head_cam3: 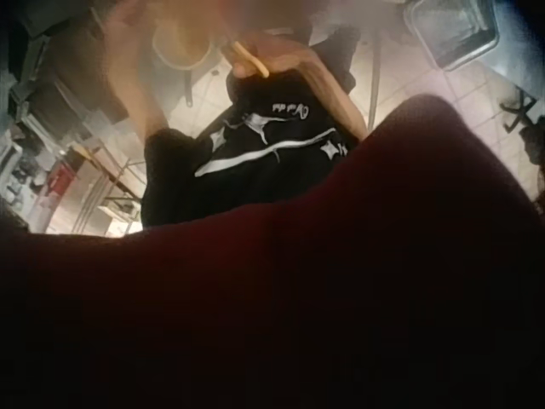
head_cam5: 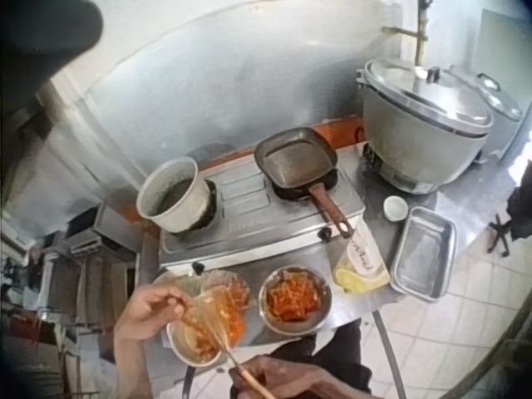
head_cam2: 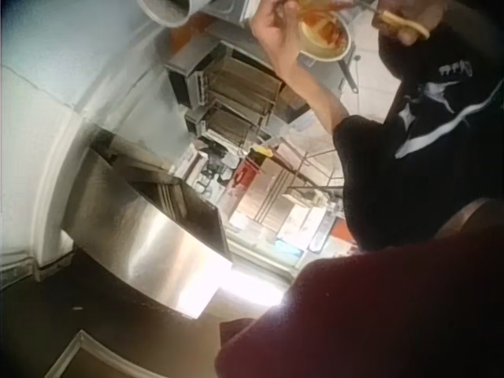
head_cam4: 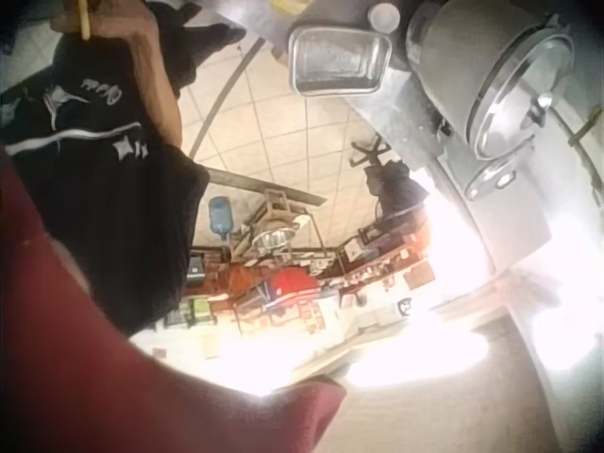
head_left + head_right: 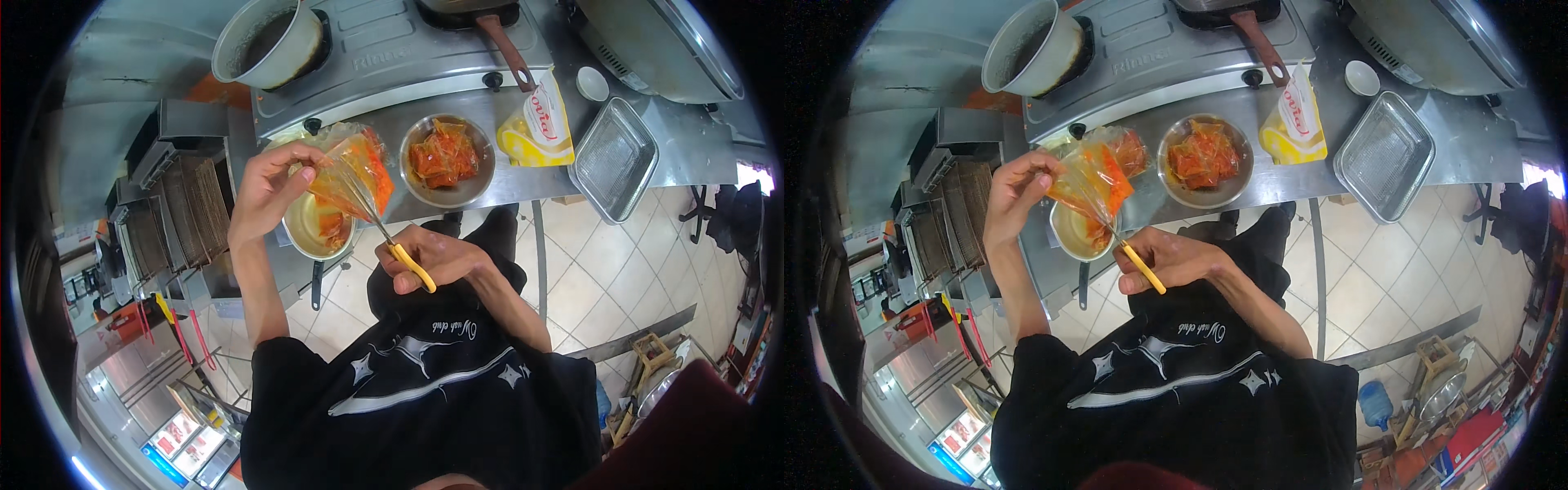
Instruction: The person cuts open plastic bags of food items using shears and places the food into a metal bowl, then carries the bowl to a counter and organizes packaging materials and labels while holding a handheld electronic device.
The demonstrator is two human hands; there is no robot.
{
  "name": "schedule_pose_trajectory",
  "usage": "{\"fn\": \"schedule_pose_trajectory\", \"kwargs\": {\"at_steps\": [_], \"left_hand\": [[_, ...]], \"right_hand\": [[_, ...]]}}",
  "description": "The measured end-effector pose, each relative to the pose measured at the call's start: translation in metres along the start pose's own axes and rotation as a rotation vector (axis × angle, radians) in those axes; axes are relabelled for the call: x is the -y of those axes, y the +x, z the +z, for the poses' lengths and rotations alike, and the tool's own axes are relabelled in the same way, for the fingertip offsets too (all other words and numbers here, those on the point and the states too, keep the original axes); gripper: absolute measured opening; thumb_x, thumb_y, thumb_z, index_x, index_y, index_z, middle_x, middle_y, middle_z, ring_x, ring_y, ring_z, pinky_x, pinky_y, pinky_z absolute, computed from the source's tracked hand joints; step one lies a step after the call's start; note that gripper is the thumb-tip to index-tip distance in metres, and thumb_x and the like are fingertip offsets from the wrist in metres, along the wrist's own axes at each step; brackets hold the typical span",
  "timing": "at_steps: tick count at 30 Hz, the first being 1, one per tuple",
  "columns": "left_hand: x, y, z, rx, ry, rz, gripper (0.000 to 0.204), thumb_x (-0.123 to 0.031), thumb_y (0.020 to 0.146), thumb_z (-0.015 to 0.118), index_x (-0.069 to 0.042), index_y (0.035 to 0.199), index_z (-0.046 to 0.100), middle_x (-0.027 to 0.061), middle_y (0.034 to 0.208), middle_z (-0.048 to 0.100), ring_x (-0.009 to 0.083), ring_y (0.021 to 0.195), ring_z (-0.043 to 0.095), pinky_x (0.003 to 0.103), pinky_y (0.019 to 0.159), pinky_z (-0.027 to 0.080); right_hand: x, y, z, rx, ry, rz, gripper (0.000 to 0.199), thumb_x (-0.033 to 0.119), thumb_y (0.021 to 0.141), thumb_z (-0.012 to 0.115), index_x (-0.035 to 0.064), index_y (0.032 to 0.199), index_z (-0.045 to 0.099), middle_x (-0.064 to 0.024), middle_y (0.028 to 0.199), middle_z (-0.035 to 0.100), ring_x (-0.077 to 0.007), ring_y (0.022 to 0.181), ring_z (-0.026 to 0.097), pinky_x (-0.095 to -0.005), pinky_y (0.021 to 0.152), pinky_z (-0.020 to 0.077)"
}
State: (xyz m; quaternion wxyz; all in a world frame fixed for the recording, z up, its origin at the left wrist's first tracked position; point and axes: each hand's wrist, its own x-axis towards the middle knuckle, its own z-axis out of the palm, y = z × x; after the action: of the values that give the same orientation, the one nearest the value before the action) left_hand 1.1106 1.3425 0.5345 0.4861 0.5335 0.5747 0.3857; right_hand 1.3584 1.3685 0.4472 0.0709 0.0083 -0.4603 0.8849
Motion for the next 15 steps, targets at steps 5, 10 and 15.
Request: {"fn": "schedule_pose_trajectory", "kwargs": {"at_steps": [5,10,15], "left_hand": [[0.0036,-0.0027,-0.0045,-0.006,-0.037,-0.011,0.014,-0.003,0.087,0.059,0.004,0.100,0.063,0.0051,0.094,0.063,0.0102,0.088,0.055,0.025,0.080,0.042],[0.0036,-0.0022,-0.0054,0.057,-0.001,0.056,0.016,0.001,0.085,0.059,0.004,0.101,0.063,0.0073,0.094,0.064,0.0133,0.090,0.056,0.027,0.083,0.042],[0.0039,-0.0012,-0.0069,0.058,-0.032,0.087,0.021,0.004,0.084,0.059,0.003,0.104,0.063,0.0075,0.095,0.064,0.0143,0.092,0.056,0.028,0.085,0.041]], "right_hand": [[-0.0022,0.0022,0.0012,-0.015,0.032,0.025,0.058,0.052,0.076,0.073,0.0117,0.061,0.034,0.0071,0.057,0.031,-0.0039,0.052,0.028,-0.0233,0.046,0.0205],[-0.0025,0.0049,-0.0012,0.068,-0.008,-0.036,0.054,0.046,0.082,0.069,0.0128,0.064,0.031,0.0070,0.059,0.027,-0.0055,0.055,0.027,-0.0241,0.048,0.0228],[-0.0002,0.0050,0.0029,0.036,0.039,0.003,0.054,0.046,0.082,0.069,0.0125,0.063,0.031,0.0072,0.059,0.027,-0.0054,0.054,0.028,-0.0240,0.048,0.0237]]}}
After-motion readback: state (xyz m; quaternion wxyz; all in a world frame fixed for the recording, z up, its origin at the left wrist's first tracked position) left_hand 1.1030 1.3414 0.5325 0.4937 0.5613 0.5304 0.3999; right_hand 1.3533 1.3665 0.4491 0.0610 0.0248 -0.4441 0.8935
